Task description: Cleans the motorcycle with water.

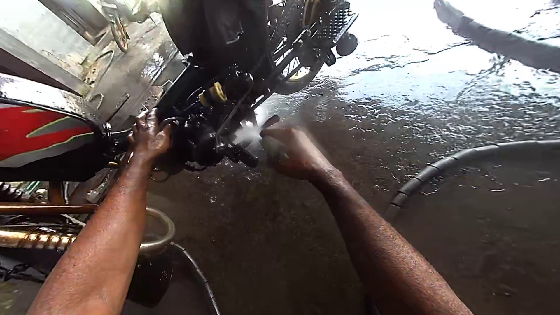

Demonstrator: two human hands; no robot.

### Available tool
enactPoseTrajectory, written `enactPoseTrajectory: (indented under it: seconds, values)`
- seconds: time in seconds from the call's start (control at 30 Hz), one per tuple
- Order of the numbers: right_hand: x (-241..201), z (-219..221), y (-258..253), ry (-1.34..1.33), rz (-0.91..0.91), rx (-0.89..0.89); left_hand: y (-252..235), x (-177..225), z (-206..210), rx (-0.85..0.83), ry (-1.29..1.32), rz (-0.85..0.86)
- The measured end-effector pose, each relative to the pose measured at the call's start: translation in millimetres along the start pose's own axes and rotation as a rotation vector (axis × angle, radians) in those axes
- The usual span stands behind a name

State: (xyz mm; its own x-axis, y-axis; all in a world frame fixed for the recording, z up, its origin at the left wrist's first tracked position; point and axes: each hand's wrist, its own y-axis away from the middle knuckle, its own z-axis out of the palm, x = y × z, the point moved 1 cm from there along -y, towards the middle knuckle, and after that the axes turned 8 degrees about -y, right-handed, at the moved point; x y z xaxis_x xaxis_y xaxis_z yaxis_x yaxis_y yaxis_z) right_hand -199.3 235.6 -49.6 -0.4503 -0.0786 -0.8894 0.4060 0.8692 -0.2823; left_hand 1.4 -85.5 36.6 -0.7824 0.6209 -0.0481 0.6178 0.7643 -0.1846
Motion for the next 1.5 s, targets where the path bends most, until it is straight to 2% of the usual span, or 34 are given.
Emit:
enactPoseTrajectory:
  seconds: [0.17,0.37,0.5,0.77,0.9,1.1,1.23,1.5]
  values:
    - [5.2,-18.9,-9.4,-0.202,-0.111,0.058,1.8,0.5,-1.7,-0.008,-0.008,0.006]
    - [47.0,-25.0,-18.0,-0.210,0.055,-0.058,1.5,-0.9,-1.7,0.000,-0.005,-0.006]
    - [51.4,-37.2,-25.0,-0.334,-0.054,0.030,0.6,-0.6,-3.8,-0.020,0.002,-0.025]
    - [44.6,-77.4,-8.4,-0.118,0.093,0.166,-6.8,-5.7,-1.6,-0.032,0.022,-0.039]
    - [31.9,-68.0,4.3,-0.199,-0.011,0.145,-6.8,-5.1,-2.5,-0.040,0.017,-0.063]
    - [16.5,-23.1,2.6,-0.372,-0.160,0.004,-10.2,-4.4,-2.6,-0.063,0.015,-0.072]
    - [18.0,-5.3,0.9,-0.311,-0.120,-0.041,-13.7,-7.9,-0.7,-0.072,0.010,-0.071]
    - [12.1,-10.0,4.9,-0.274,-0.097,-0.025,-11.7,-3.9,-3.5,-0.082,0.011,-0.079]
